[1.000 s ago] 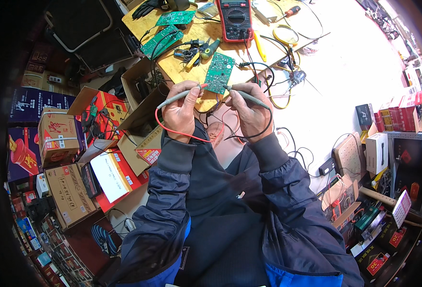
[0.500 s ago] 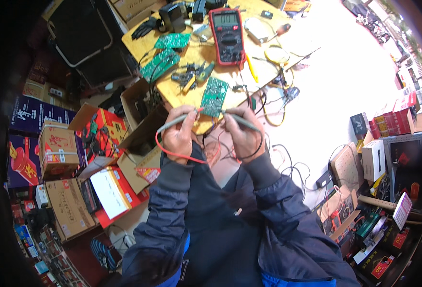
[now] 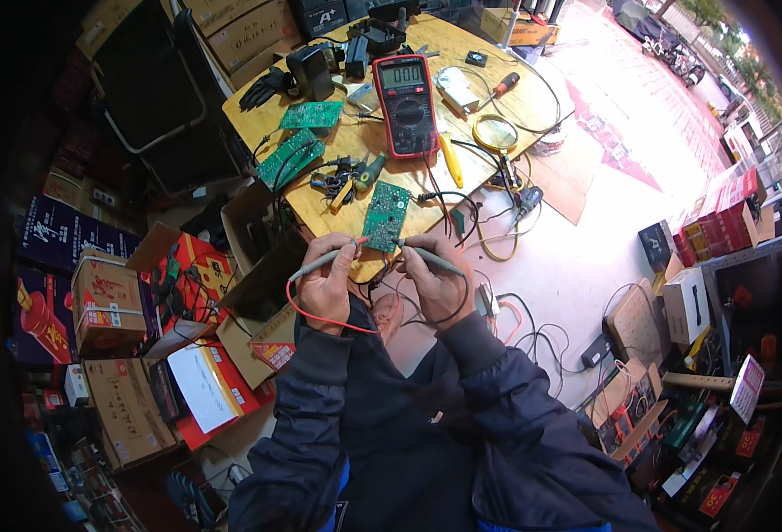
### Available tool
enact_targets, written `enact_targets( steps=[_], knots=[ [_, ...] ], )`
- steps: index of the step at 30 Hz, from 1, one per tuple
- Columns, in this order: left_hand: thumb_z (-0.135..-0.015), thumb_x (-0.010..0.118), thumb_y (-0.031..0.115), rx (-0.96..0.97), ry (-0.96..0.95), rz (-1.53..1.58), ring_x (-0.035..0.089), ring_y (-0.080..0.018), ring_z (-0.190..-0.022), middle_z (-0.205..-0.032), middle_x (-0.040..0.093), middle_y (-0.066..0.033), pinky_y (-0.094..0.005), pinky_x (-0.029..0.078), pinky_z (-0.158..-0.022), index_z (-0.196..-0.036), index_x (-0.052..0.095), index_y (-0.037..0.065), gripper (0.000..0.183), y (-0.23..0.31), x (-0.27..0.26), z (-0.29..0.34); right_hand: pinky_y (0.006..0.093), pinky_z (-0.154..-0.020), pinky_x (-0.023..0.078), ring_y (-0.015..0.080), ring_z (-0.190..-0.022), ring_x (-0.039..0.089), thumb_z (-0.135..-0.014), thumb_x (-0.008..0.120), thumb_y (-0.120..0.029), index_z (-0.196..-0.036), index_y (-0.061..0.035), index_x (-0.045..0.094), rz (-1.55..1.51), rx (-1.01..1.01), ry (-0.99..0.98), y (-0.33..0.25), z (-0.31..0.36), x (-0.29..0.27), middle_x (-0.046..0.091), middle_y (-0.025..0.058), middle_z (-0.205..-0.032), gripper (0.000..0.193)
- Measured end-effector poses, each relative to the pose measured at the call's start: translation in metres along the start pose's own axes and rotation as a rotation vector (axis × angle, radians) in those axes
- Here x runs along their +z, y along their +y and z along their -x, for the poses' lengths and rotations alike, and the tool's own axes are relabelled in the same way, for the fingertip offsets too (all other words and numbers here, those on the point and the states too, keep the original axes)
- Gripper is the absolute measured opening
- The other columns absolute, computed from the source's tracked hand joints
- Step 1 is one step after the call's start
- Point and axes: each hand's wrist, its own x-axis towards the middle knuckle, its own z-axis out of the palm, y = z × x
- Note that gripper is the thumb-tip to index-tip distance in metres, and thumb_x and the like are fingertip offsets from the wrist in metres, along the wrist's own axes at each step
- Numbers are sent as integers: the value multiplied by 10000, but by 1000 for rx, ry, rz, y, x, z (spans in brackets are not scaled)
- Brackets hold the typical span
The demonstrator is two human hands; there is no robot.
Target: The person sits on the floor and uses a magnifying glass to inspect a green circuit board. They then use a multimeter with red and black probes to test various points on the board, flipping it over to check both sides.
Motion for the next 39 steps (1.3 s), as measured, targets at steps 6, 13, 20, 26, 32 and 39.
enact_targets(
  steps=[6, 13, 20, 26, 32, 39],
  knots=[
    [-1015, 687, -7, 13, -1, 17, 667, -140, -936, -1078, 685, -71, -283, 549, -874, -1100, 680, -15, 86, -1, 0, -1, 269, -730, 545, 143, -824, 699, -1051, 678, -139, -1176, 35, 648, -31, 6, 3, -2, -1, 1, 727, 91, -936, 217],
    [-1019, 690, 7, 48, -15, 5, 686, -156, -948, -1080, 700, -87, -291, 564, -879, -1093, 681, -24, 81, 1, -2, -2, 265, -728, 549, 144, -837, 711, -1048, 680, -125, -1214, 24, 643, -86, -5, 17, -2, 3, 2, 720, 84, -965, 226],
    [-1041, 665, 69, -92, 52, 192, 717, -198, -860, -1028, 716, -123, -323, 598, -818, -1088, 678, -32, 112, 16, -6, -1, 281, -735, 558, 166, -842, 713, -1061, 660, -110, -1257, 13, 638, -72, -46, 15, -13, 19, -4, 711, 108, -981, 232],
    [-1081, 615, 203, -201, 55, 214, 632, -134, -725, -882, 677, -76, -269, 520, -676, -1025, 632, 0, 211, 23, -8, 4, 295, -762, 565, 157, -804, 679, -1101, 594, -137, -1295, 7, 625, -37, 5, -16, -16, 33, -11, 700, 109, -955, 244],
    [-1070, 626, 156, -328, -246, -2, 609, -123, -709, -859, 652, -61, -269, 493, -658, -1040, 663, 14, 150, 36, -4, 30, 287, -770, 586, 149, -833, 706, -1064, 631, -113, -1298, 18, 622, 41, 98, -101, -17, 52, -17, 717, 95, -971, 268],
    [-1010, 680, 62, 62, -487, -332, 697, -266, -817, -971, 648, -122, -355, 560, -722, -1242, 712, 63, 234, 39, 14, 53, 284, -779, 566, 161, -907, 701, -990, 552, 76, -1374, -14, 575, -46, 143, -210, -3, 69, -32, 706, 119, -1113, 396]
  ],
)
